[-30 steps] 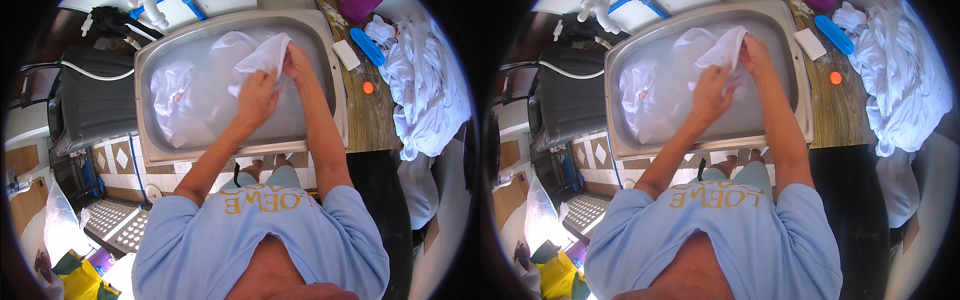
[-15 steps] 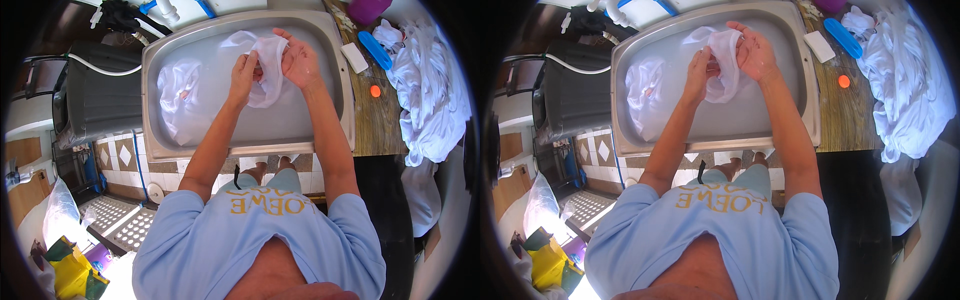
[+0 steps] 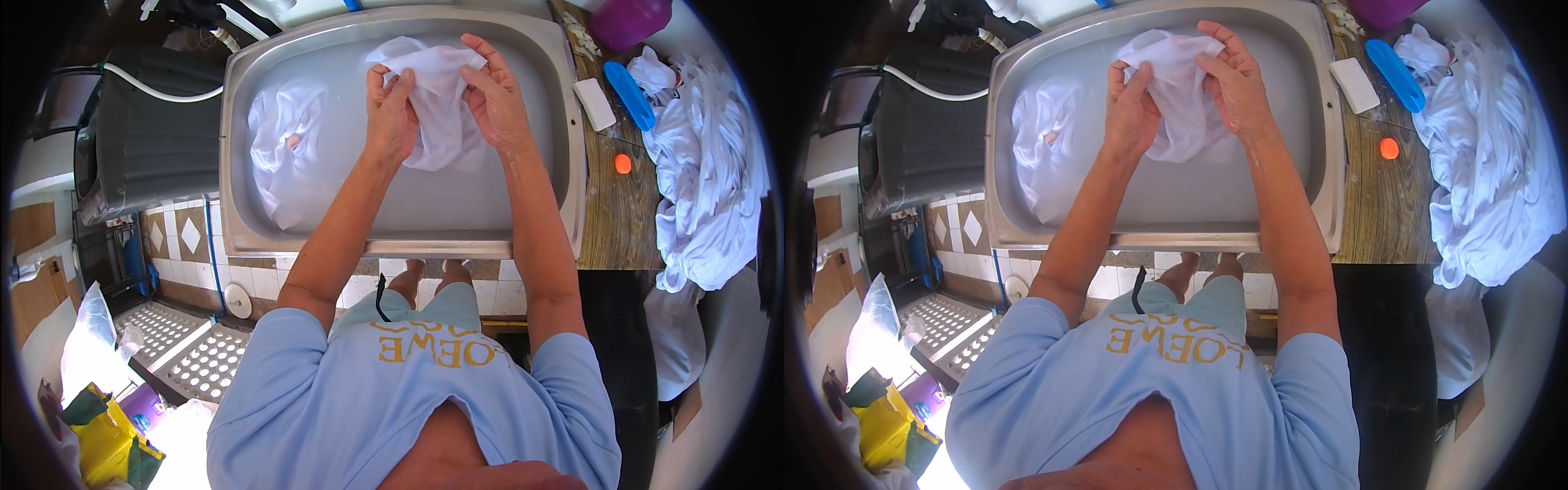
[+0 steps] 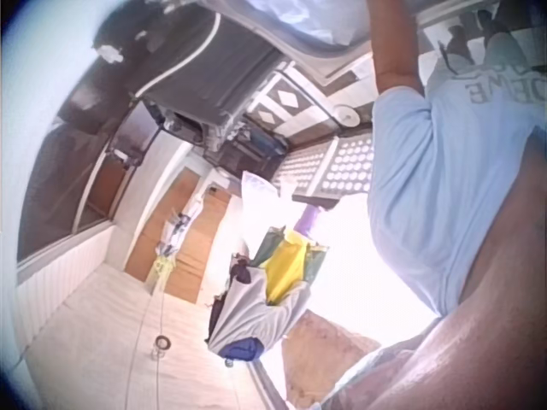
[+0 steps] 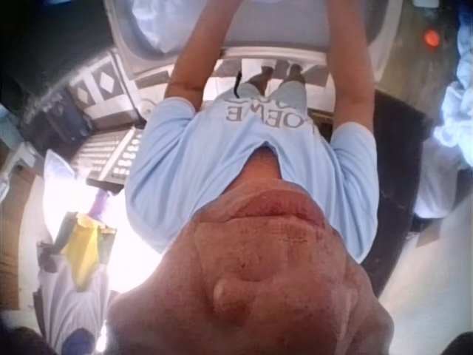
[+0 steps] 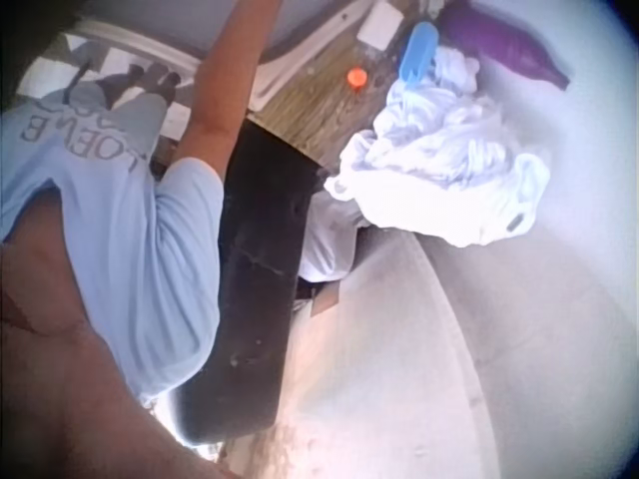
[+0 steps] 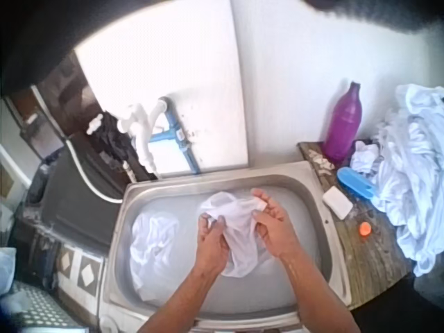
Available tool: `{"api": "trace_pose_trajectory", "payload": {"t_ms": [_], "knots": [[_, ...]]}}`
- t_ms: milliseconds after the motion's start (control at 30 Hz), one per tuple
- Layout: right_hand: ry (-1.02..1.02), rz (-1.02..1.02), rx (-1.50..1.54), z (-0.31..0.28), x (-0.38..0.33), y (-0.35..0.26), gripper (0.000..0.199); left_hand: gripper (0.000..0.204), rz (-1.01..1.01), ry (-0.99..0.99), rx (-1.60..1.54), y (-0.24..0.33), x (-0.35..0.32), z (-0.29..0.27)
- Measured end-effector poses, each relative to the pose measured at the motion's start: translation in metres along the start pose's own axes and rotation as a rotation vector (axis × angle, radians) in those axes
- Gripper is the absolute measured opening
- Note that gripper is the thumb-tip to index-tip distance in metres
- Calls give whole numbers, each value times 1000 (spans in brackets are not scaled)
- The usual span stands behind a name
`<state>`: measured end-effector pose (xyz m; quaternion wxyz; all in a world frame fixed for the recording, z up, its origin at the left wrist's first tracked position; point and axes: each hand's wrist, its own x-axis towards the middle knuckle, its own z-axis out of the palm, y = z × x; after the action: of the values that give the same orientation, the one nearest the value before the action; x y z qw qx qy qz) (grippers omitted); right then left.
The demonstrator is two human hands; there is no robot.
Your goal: The person washes a white shirt by hand in a sink, using a bar of soap and a brush to scrub specific spots before rinsing it in the soapy water.
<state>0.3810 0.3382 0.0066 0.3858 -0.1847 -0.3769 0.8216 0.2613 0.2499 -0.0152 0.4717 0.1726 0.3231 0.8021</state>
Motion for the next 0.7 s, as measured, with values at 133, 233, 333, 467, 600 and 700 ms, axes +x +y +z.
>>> {"api": "trace_pose_trajectory", "payload": {"t_ms": [133, 233, 333, 467, 600, 700], "knots": [[9, -9, 8, -1, 1, 3, 47, 16, 20, 25, 43, 1, 0, 3], [29, -38, -4, 2, 1, 7, 51, 13, -1, 71, 372, 4, 4, -9], [-12, -4, -124, -4, -2, 4, 58, 17, 79, 89, 957, 24, 4, -18], [-160, 69, -349, -1, -7, -8, 60, 27, 374, 1, 1200, 35, 8, -7], [-224, 79, -406, 34, -22, -28, 60, 39, -29, -350, 737, 37, 22, 19], [-340, 45, -527, 31, -23, -49, 59, 32, -378, -504, 590, 47, 40, 1]]}}
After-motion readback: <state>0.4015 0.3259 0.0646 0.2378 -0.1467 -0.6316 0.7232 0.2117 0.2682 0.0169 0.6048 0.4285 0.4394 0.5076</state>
